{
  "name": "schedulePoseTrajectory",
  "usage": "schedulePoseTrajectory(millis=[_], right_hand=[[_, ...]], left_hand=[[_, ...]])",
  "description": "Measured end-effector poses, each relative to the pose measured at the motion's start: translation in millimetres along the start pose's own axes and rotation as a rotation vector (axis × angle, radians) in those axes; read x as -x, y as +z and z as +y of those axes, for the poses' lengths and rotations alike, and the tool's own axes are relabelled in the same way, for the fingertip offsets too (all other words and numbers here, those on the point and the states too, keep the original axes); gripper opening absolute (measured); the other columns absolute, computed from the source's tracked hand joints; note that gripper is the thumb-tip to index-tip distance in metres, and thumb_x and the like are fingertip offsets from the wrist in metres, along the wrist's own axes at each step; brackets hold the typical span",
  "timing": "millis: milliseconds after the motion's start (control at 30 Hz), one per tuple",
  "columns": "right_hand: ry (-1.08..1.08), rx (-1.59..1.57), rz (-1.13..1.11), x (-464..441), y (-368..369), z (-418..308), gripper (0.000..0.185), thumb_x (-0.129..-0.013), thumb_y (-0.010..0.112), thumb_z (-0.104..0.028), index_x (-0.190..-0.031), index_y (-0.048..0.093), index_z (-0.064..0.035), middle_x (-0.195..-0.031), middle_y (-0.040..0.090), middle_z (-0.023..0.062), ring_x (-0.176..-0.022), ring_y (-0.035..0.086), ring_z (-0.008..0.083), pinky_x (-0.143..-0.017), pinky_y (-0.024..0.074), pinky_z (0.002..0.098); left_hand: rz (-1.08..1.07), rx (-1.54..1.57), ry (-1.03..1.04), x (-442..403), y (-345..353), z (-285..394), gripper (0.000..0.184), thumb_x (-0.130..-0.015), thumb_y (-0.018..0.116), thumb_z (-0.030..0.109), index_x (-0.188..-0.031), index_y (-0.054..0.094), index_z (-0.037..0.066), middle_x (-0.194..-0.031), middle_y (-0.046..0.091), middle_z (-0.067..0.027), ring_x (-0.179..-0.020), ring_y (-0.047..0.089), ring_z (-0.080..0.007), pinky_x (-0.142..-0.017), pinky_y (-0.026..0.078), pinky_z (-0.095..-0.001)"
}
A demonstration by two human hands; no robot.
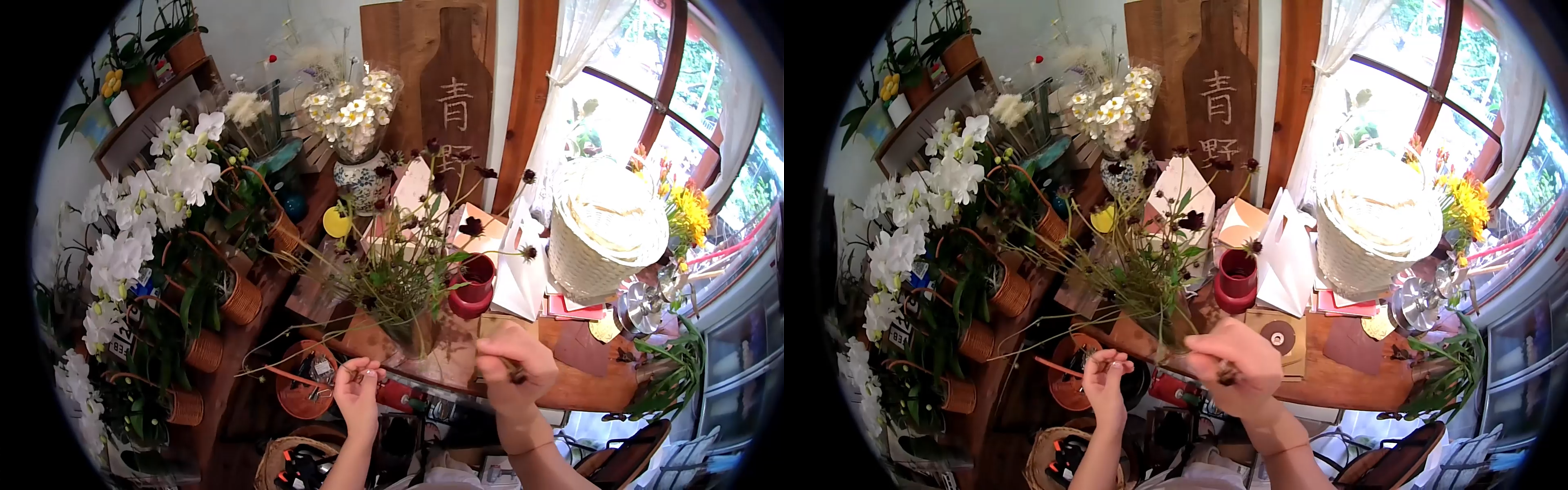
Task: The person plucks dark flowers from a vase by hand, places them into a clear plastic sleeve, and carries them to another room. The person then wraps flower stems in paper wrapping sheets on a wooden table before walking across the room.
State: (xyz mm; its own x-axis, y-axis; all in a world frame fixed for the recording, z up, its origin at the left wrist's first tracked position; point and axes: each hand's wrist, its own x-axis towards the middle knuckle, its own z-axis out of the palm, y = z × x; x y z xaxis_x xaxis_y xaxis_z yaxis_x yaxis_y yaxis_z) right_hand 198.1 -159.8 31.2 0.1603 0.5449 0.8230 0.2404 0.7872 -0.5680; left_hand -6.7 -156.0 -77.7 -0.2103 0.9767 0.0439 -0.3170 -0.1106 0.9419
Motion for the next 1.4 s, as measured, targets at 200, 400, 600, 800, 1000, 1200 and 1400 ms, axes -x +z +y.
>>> schedulePoseTrajectory(millis=[200,400,600,800,1000,1200,1400], right_hand=[[-0.075,-0.028,-0.046,-24.5,21.3,-12.9,0.033,-0.065,0.071,0.007,-0.096,0.063,-0.0009,-0.063,0.057,0.0064,-0.053,0.053,0.0190,-0.048,0.0412,0.0265],[-0.068,-0.021,-0.034,-30.7,28.0,-21.8,0.026,-0.065,0.070,0.010,-0.088,0.065,0.0015,-0.062,0.055,0.0071,-0.053,0.050,0.0182,-0.049,0.0387,0.0257],[-0.059,-0.016,-0.047,-33.6,27.0,-27.6,0.024,-0.065,0.071,0.008,-0.087,0.066,0.0016,-0.060,0.054,0.0068,-0.051,0.049,0.0176,-0.047,0.0367,0.0247],[-0.066,-0.015,-0.033,-31.8,21.4,-24.8,0.032,-0.064,0.074,0.003,-0.094,0.065,-0.0012,-0.059,0.052,0.0051,-0.048,0.047,0.0166,-0.044,0.0363,0.0246],[0.003,0.023,0.018,-22.0,8.3,-28.7,0.030,-0.063,0.070,0.008,-0.091,0.065,0.0004,-0.061,0.053,0.0058,-0.050,0.048,0.0145,-0.045,0.0368,0.0238],[0.069,-0.151,0.205,-0.7,-5.6,-17.3,0.012,-0.071,0.061,0.004,-0.083,0.063,0.0029,-0.061,0.055,0.0066,-0.053,0.051,0.0150,-0.047,0.0369,0.0237],[-0.022,-0.172,0.371,-1.0,-12.1,-6.9,0.026,-0.088,0.057,-0.022,-0.080,0.061,0.0022,-0.057,0.055,0.0067,-0.048,0.047,0.0136,-0.046,0.0355,0.0247]], left_hand=[[-0.030,0.021,0.005,1.6,-1.7,0.6,0.017,-0.087,0.051,-0.004,-0.103,0.052,0.000,-0.094,0.061,-0.0087,-0.080,0.059,-0.0126,-0.076,0.048,-0.0250],[-0.013,-0.017,0.013,4.4,0.1,6.4,0.016,-0.086,0.052,-0.003,-0.102,0.052,0.000,-0.093,0.060,-0.0069,-0.081,0.058,-0.0124,-0.073,0.050,-0.0263],[0.016,-0.003,-0.003,7.2,2.4,7.7,0.018,-0.084,0.051,-0.006,-0.101,0.053,0.000,-0.090,0.059,-0.0062,-0.078,0.059,-0.0133,-0.073,0.050,-0.0268],[-0.011,-0.005,0.005,7.3,1.7,6.2,0.019,-0.085,0.052,-0.006,-0.102,0.053,0.000,-0.090,0.059,-0.0072,-0.077,0.059,-0.0142,-0.073,0.050,-0.0271],[0.011,0.013,0.061,5.7,-0.5,6.4,0.018,-0.092,0.048,0.006,-0.108,0.050,-0.001,-0.090,0.061,-0.0092,-0.073,0.058,-0.0134,-0.070,0.050,-0.0269],[0.075,-0.043,0.071,3.3,-18.3,5.0,0.020,-0.096,0.044,0.014,-0.110,0.049,-0.001,-0.086,0.061,-0.0098,-0.068,0.057,-0.0118,-0.065,0.050,-0.0251],[0.191,-0.114,0.176,-0.9,-27.7,3.7,0.016,-0.095,0.046,0.010,-0.106,0.050,0.001,-0.081,0.059,-0.0077,-0.069,0.055,-0.0108,-0.066,0.047,-0.0228]])
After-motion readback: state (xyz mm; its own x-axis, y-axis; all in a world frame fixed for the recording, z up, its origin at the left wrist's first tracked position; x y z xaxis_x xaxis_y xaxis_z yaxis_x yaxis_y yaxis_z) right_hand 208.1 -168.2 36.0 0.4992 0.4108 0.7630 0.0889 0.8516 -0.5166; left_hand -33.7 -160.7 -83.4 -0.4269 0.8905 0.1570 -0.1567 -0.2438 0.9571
